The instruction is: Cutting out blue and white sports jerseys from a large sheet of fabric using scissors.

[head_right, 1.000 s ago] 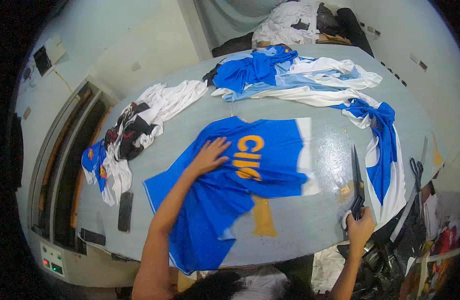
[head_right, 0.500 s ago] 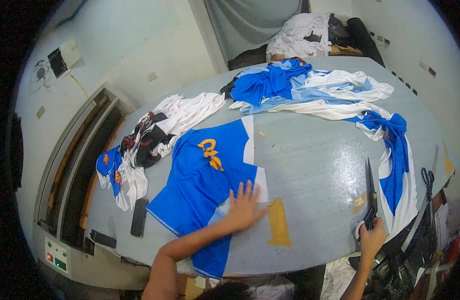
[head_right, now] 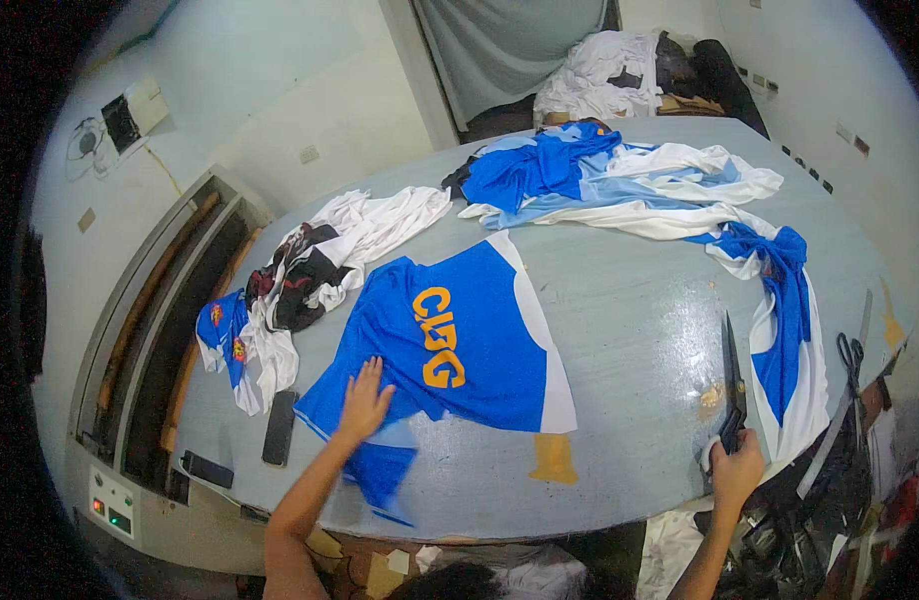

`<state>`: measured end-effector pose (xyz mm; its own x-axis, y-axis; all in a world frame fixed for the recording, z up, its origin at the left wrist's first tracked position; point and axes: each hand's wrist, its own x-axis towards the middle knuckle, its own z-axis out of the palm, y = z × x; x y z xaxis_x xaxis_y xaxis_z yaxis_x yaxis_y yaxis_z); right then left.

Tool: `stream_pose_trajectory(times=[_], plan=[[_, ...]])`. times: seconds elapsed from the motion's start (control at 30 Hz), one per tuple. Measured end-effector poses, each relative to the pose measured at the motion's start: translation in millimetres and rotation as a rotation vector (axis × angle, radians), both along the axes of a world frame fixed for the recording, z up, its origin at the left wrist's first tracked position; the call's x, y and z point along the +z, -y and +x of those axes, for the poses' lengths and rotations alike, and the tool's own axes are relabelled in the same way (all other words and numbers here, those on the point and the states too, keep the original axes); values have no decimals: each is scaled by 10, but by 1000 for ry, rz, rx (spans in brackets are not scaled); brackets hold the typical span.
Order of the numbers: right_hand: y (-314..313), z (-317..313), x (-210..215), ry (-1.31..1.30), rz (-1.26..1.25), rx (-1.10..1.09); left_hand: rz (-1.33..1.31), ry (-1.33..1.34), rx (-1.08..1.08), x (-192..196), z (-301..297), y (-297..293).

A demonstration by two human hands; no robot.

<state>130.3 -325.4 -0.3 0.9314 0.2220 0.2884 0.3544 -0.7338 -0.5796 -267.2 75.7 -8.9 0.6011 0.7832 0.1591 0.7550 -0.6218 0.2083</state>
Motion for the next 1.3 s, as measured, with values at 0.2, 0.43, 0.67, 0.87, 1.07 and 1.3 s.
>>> stream_pose_trajectory(times=[0.2,0.43,0.67,0.87,1.07,1.3], plan=[[53,61,43,2,-19,4,223,7,-172,353,114,-209],[233,394,-16,-273,222,148,76,-73,-859,332,1798,633],[414,-337,372,-1014,666,410,-305,116,-334,46,2917,1117],[777,-837,294,-1362,593,730,-12,172,-775,61,2642,977],[529,-1079,466,-1427,82,712,106,348,-709,-28,2433,1008],[179,-1273,496,-1238,-177,702,-13,171,-776,25,2343,993]])
